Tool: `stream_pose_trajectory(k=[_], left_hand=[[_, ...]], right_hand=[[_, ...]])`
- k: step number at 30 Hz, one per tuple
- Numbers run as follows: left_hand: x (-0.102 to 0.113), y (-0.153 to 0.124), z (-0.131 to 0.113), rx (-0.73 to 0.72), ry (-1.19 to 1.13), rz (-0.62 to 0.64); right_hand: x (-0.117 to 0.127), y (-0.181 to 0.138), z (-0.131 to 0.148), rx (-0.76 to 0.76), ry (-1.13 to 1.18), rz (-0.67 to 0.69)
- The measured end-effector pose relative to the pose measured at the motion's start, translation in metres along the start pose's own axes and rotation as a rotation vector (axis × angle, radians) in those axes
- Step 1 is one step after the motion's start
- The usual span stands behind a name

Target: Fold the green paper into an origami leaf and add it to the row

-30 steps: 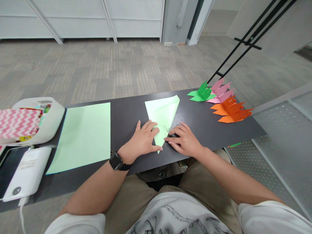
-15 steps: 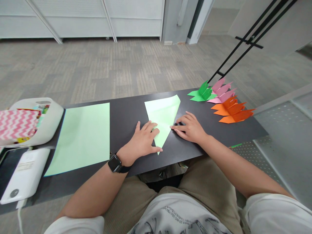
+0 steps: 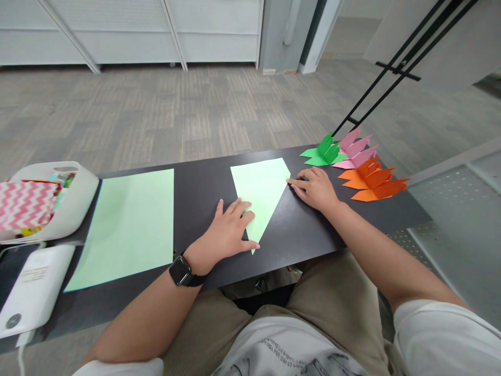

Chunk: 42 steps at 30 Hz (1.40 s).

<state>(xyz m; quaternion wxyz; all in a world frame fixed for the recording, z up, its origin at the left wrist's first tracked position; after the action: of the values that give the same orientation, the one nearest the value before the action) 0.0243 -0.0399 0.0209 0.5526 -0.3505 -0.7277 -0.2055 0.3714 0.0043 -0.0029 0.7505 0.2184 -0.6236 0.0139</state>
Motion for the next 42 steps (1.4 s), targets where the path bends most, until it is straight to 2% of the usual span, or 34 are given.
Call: stream_pose_trajectory(k=[9,12,16,21,24,26,29,34,42], left_hand=[[0.001,-0.001,-0.001,0.008,0.000,0.005],[0.001,-0.001,0.000,0.010,-0.007,0.005],[-0.002,-0.003,0.002,-0.011,-0.010,0.002],[-0.004,-0.004,0.005,-0.035,-0.016,0.027],[0.000,-0.005,0.006,-0.048,-0.029,0.038],[0.003,-0.004,0.006,-0.057,-0.049,0.021],[0.007,-0.002,0.009,-0.059,-0.078,-0.028],[0.007,-0.001,0.015,-0.093,-0.091,-0.041],[0.009,0.002,0.016,-0.092,-0.131,-0.090]], right_hand=[[0.000,0.008,0.008,-0.161,-0.041,-0.123],[0.006,0.002,0.021,-0.083,0.050,-0.156],[0.007,-0.012,0.045,0.099,0.133,-0.050],[0.002,-0.014,0.051,0.061,0.201,0.005],[0.001,0.003,0.036,-0.119,0.369,-0.066],[0.000,0.019,0.021,-0.378,0.531,-0.132],[-0.006,0.041,0.005,-0.807,1.018,-0.168],[-0.006,0.061,0.001,-0.965,1.182,-0.159],[-0.011,0.064,0.019,-1.001,1.254,-0.104]])
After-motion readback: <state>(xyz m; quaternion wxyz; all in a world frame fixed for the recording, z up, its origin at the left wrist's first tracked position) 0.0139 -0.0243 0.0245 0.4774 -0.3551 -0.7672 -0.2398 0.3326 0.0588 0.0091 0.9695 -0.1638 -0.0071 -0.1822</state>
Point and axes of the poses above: each hand's wrist, its own y-axis towards the middle knuckle, its own x-axis out of the back of the hand, z = x × y, the point moved 2 cm from there along y, towards the middle knuckle, and after that the axes turned 1 degree about y, right-handed, at the moved point
